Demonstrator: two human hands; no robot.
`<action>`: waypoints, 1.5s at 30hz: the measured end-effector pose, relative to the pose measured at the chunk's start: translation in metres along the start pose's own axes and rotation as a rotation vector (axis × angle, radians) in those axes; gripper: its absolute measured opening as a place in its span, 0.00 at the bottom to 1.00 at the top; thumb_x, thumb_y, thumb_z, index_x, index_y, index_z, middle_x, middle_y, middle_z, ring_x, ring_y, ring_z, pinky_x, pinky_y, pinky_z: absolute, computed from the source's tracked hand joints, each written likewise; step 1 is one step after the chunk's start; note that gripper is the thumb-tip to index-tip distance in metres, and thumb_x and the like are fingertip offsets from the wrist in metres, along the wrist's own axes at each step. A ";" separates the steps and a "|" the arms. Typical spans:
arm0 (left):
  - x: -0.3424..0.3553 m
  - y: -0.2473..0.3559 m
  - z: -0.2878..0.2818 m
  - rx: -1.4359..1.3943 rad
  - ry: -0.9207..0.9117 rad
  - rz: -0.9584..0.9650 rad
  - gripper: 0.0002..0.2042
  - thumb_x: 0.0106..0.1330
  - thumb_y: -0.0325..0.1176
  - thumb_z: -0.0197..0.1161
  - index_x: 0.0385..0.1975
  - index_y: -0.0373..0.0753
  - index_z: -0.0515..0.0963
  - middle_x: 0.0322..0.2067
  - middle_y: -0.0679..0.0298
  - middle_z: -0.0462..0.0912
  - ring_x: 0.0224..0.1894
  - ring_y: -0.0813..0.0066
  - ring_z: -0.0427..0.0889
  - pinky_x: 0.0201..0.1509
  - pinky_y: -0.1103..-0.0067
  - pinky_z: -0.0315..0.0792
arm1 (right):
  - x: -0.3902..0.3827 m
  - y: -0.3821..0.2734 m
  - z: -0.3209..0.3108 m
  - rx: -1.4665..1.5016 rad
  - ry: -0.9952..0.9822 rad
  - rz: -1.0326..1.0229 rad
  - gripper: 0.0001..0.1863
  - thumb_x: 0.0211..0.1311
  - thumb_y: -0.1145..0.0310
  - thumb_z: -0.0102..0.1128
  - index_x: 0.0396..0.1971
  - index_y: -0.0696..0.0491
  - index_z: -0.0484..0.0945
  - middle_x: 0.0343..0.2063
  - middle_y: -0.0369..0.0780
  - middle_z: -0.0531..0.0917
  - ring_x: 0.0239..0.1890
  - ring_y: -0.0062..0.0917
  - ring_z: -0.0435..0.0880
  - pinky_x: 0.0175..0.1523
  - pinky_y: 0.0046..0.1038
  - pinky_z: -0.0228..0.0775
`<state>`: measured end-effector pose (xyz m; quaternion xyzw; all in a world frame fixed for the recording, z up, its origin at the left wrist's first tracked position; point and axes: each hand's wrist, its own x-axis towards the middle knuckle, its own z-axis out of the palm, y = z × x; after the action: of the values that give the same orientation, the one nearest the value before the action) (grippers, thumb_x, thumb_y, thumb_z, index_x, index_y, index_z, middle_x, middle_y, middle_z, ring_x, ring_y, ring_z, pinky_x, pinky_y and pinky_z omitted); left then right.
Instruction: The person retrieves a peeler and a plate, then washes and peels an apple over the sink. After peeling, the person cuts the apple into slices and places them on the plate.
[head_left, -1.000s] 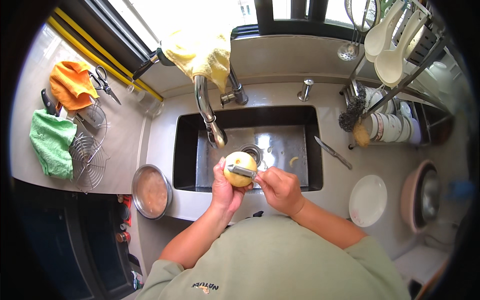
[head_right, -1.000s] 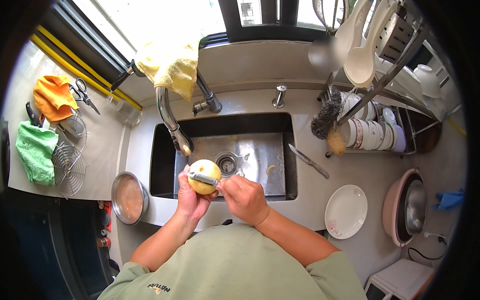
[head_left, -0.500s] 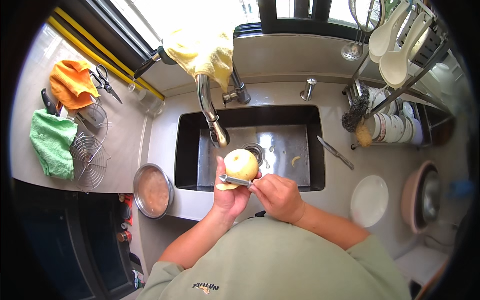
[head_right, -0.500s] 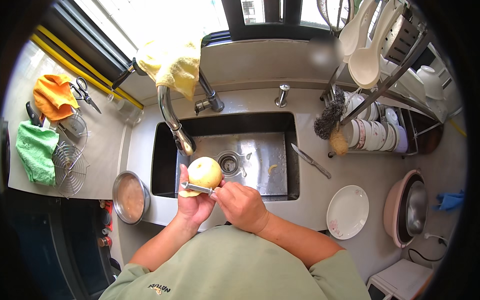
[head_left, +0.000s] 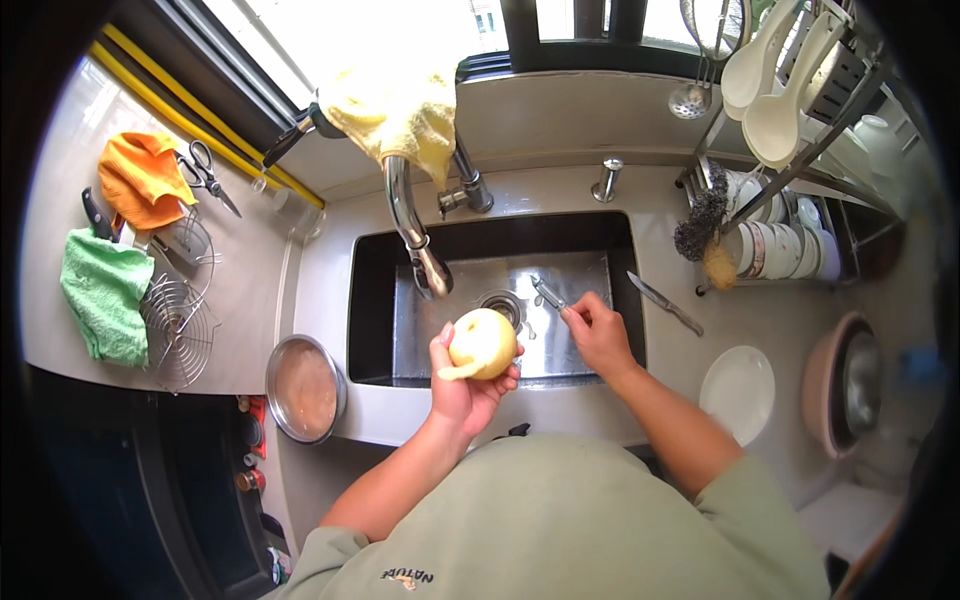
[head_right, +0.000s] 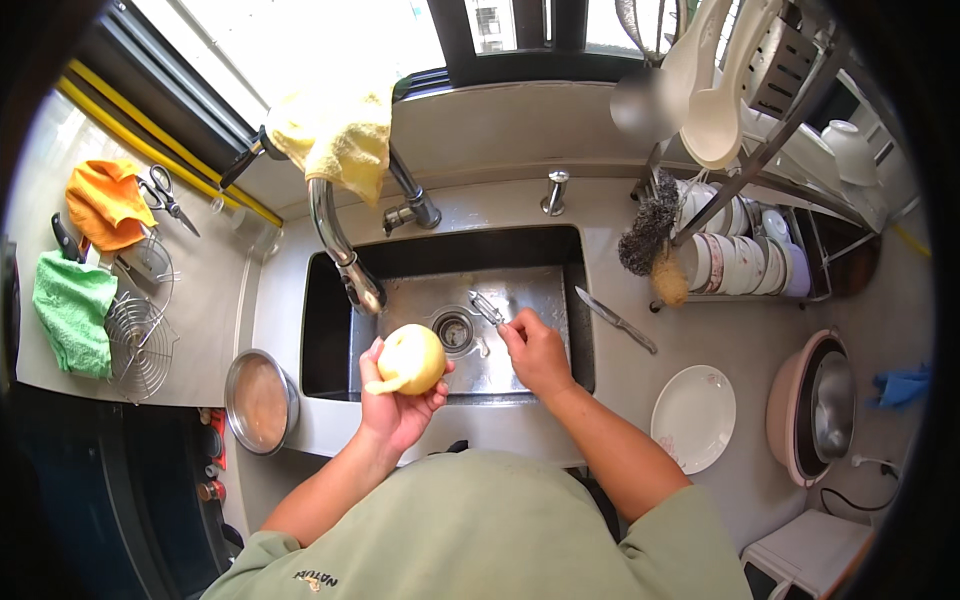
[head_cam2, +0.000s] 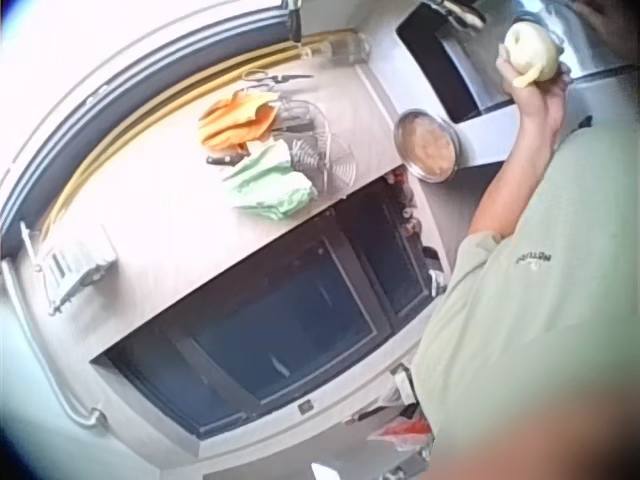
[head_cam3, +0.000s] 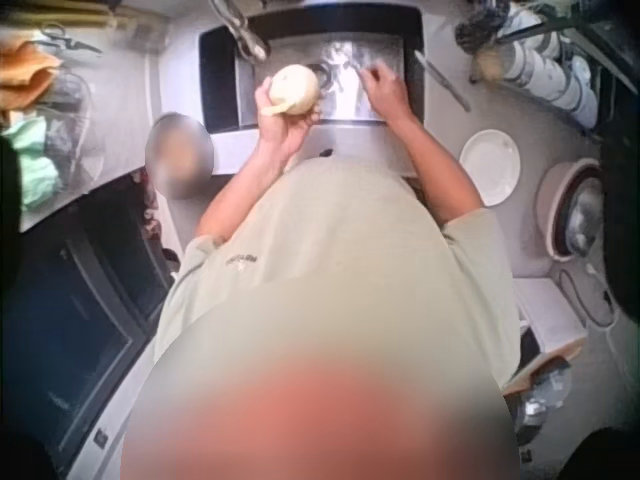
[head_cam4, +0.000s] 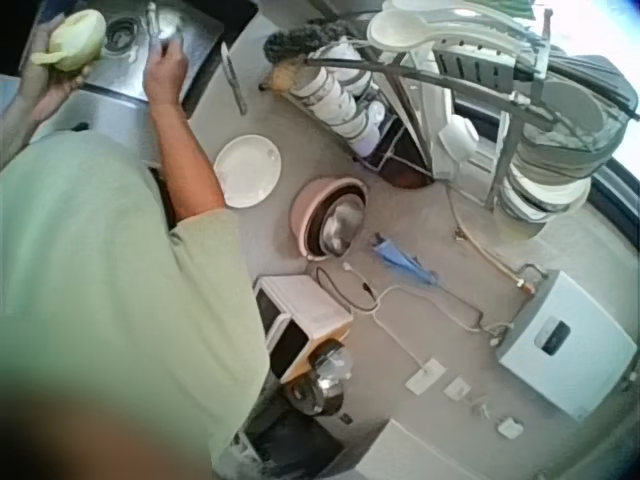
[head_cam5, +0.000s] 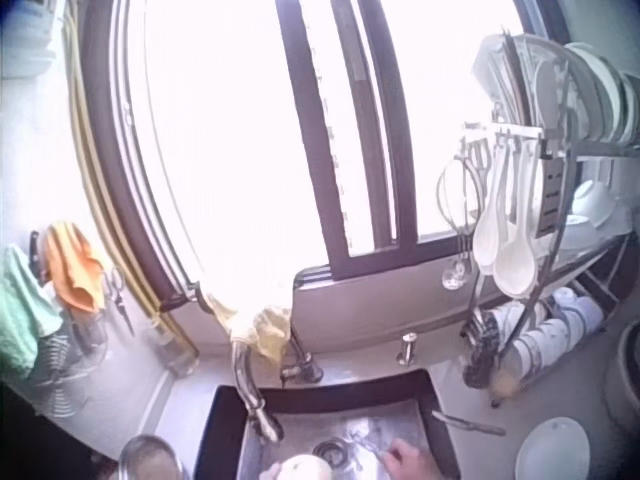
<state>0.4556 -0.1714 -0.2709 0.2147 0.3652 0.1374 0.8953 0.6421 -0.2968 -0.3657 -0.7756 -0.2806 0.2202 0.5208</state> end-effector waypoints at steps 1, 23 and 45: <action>0.006 0.003 -0.006 -0.003 -0.014 -0.038 0.34 0.74 0.67 0.39 0.49 0.39 0.77 0.37 0.51 0.85 0.26 0.64 0.80 0.26 0.75 0.73 | -0.008 -0.013 0.001 0.021 0.000 -0.062 0.08 0.69 0.67 0.67 0.34 0.54 0.79 0.25 0.46 0.83 0.28 0.46 0.84 0.34 0.41 0.77; 0.018 0.003 -0.019 0.024 -0.115 0.101 0.26 0.75 0.58 0.49 0.58 0.44 0.76 0.48 0.60 0.85 0.40 0.63 0.84 0.43 0.68 0.78 | -0.045 -0.106 0.007 0.085 -0.078 -0.285 0.23 0.59 0.59 0.80 0.42 0.55 0.75 0.28 0.39 0.83 0.27 0.24 0.84 0.35 0.25 0.78; 0.032 0.004 -0.002 -0.055 -0.005 -0.073 0.30 0.78 0.63 0.46 0.55 0.40 0.76 0.47 0.47 0.85 0.35 0.61 0.84 0.30 0.77 0.76 | -0.049 -0.077 -0.004 -0.141 0.004 -0.609 0.09 0.66 0.72 0.68 0.43 0.56 0.79 0.32 0.44 0.84 0.33 0.40 0.87 0.36 0.37 0.79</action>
<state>0.4760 -0.1550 -0.2893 0.1770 0.3668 0.1139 0.9062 0.5921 -0.3084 -0.2899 -0.6906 -0.5136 0.0324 0.5081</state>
